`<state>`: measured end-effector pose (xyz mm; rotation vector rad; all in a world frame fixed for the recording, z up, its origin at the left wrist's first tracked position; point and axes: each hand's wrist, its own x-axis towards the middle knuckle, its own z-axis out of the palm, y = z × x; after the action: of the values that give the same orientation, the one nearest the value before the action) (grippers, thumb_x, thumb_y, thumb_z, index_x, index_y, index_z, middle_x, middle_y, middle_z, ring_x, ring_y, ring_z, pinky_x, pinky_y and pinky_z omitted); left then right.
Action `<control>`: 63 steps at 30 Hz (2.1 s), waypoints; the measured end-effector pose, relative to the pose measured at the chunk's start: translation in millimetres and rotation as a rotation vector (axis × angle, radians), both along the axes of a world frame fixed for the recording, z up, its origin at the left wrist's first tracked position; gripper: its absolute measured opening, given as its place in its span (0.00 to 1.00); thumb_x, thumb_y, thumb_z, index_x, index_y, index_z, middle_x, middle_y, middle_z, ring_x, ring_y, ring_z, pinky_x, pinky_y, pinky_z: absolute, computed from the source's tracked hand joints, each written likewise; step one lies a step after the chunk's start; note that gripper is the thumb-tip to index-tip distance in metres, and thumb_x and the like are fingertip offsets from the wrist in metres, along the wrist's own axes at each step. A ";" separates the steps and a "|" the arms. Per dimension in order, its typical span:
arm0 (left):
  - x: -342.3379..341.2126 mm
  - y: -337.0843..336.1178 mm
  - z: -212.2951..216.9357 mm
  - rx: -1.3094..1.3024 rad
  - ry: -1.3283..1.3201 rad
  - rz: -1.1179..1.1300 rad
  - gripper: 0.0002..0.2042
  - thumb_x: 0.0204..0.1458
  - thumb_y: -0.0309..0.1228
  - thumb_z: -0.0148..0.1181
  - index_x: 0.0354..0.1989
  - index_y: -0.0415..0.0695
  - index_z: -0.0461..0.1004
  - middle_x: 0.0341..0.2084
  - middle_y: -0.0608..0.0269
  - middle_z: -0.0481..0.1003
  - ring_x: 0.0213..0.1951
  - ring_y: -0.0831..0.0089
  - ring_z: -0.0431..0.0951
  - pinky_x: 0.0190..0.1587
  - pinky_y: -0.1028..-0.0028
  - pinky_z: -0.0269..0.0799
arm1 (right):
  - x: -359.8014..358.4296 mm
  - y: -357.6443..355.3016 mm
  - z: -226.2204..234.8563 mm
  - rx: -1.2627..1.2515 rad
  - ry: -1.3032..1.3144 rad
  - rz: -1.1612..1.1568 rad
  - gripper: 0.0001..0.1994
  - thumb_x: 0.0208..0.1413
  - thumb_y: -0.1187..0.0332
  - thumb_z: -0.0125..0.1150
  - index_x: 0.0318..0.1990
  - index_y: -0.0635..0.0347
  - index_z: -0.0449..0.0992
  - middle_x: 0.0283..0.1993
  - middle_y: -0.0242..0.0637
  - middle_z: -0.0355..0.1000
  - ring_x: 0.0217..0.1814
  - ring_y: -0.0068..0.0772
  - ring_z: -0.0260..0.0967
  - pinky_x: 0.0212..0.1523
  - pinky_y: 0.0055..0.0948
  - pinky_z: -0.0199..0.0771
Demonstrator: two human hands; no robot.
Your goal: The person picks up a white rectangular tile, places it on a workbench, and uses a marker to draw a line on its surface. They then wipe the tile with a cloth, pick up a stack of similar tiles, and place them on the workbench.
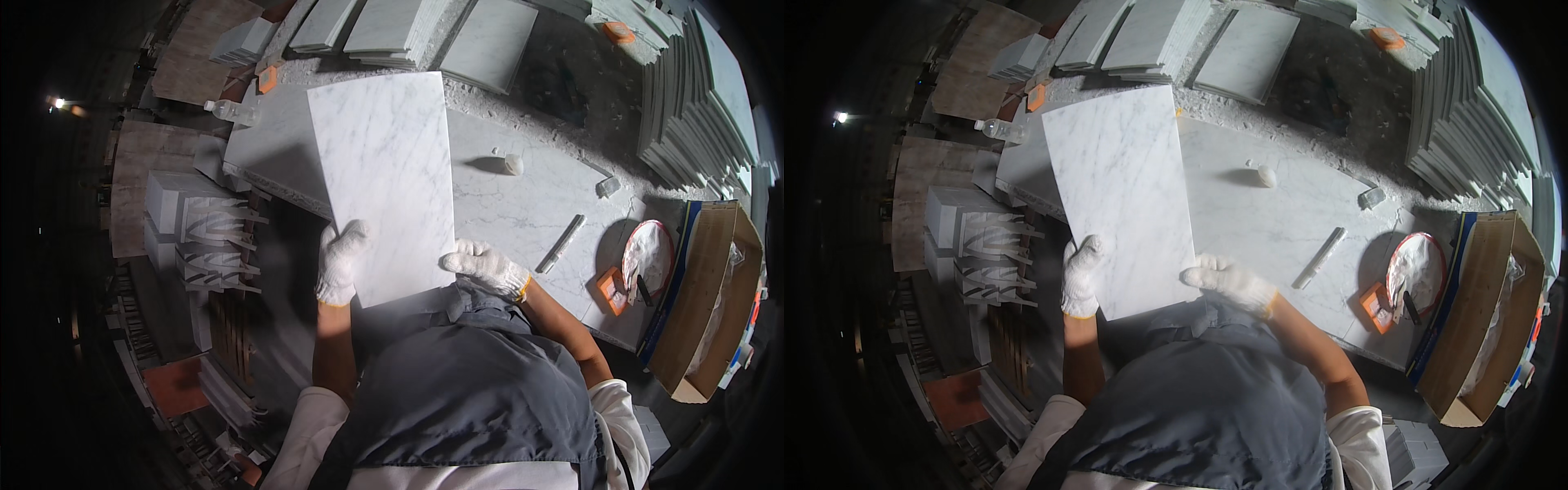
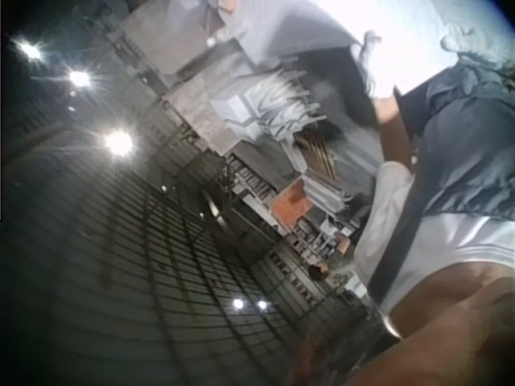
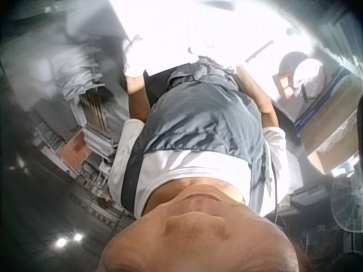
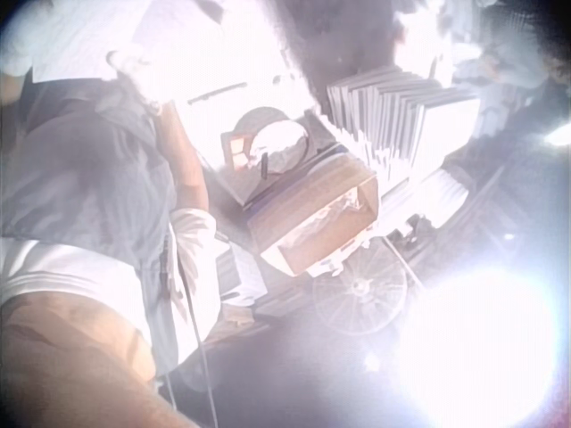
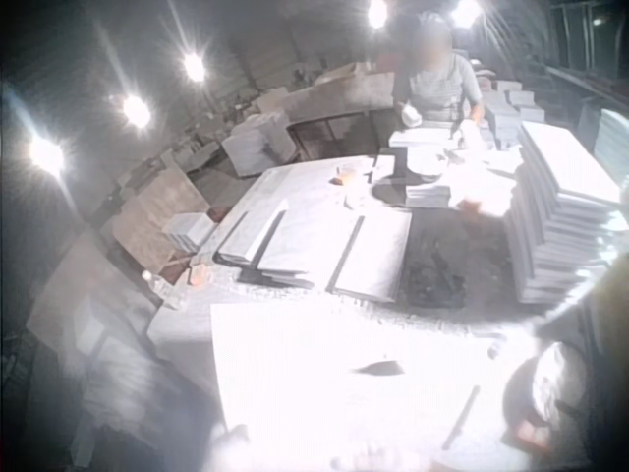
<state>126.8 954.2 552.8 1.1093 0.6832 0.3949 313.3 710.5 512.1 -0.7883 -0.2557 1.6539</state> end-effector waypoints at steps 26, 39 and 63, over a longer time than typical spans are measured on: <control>16.4 5.4 -2.3 0.066 0.105 0.154 0.17 0.66 0.38 0.57 0.53 0.35 0.75 0.45 0.59 0.79 0.49 0.69 0.79 0.55 0.70 0.74 | -5.7 -8.3 -17.1 -0.042 -0.593 -0.148 0.30 0.65 0.38 0.56 0.53 0.59 0.75 0.34 0.26 0.67 0.34 0.19 0.61 0.35 0.23 0.66; 24.9 2.7 7.1 -0.031 0.045 0.182 0.16 0.66 0.35 0.58 0.53 0.34 0.75 0.45 0.60 0.78 0.49 0.70 0.79 0.57 0.70 0.73 | -2.6 -8.9 -22.8 -0.050 -0.626 -0.068 0.30 0.69 0.40 0.49 0.55 0.62 0.75 0.41 0.34 0.76 0.37 0.24 0.73 0.36 0.26 0.71; 15.4 -2.9 -5.2 0.007 0.094 0.152 0.11 0.54 0.26 0.67 0.43 0.33 0.79 0.36 0.62 0.81 0.37 0.72 0.82 0.45 0.73 0.78 | 1.9 -15.1 -32.7 -0.157 -0.492 0.102 0.33 0.66 0.35 0.48 0.54 0.59 0.74 0.36 0.33 0.74 0.38 0.28 0.71 0.43 0.29 0.73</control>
<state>142.2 951.4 547.6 1.0909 0.8525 0.4769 315.2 695.3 479.4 -1.3187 -0.5215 1.5660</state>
